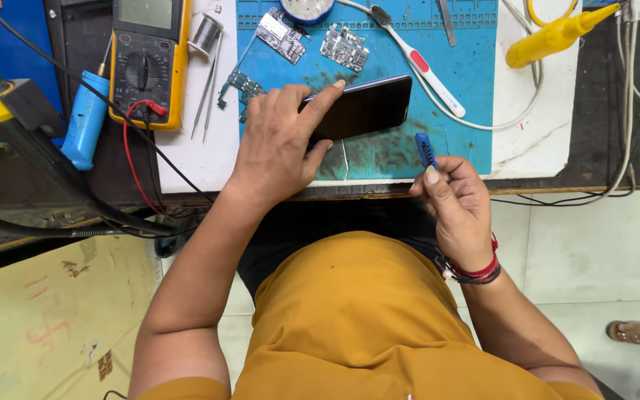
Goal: The person opens the back cover of a smartphone with a blue pry tool, removes the back panel, and uses a red pry tool to lift and detach the battery from the phone body. They then press the battery and reattach the back cover, pressing the phone closed by hand.
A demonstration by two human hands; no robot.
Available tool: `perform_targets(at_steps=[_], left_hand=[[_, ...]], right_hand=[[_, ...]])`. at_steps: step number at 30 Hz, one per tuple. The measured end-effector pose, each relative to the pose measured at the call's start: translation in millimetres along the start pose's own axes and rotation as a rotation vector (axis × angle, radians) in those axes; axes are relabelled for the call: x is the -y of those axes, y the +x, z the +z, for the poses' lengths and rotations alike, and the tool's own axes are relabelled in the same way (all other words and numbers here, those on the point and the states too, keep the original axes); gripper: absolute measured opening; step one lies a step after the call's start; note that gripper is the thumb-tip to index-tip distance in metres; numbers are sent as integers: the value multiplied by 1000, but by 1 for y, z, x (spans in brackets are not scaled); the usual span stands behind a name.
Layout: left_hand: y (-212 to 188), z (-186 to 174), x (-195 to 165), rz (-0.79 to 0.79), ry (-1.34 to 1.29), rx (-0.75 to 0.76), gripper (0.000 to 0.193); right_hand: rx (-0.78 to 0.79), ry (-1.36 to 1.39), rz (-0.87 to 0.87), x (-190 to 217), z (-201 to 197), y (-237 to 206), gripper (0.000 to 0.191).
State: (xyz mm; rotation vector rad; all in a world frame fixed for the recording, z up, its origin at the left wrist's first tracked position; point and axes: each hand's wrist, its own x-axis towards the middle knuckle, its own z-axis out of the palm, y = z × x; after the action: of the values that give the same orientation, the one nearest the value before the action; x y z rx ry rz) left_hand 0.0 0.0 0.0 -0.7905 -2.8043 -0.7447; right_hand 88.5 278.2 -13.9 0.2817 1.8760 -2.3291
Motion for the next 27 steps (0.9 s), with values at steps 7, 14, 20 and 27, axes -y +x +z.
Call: perform_targets(at_steps=[7, 14, 20, 27], left_hand=[[0, 1, 1, 0, -14, 10, 85], [1, 0, 0, -24, -59, 37, 86], [3, -1, -4, -28, -91, 65, 83], [-1, 4, -9, 54, -32, -47, 78]], right_hand=[[-24, 41, -9, -6, -3, 3, 15], [-204, -202, -151, -8, -31, 9, 19], [-402, -1108, -556, 13, -67, 31, 17], [-397, -1281, -948, 7, -63, 24, 11]])
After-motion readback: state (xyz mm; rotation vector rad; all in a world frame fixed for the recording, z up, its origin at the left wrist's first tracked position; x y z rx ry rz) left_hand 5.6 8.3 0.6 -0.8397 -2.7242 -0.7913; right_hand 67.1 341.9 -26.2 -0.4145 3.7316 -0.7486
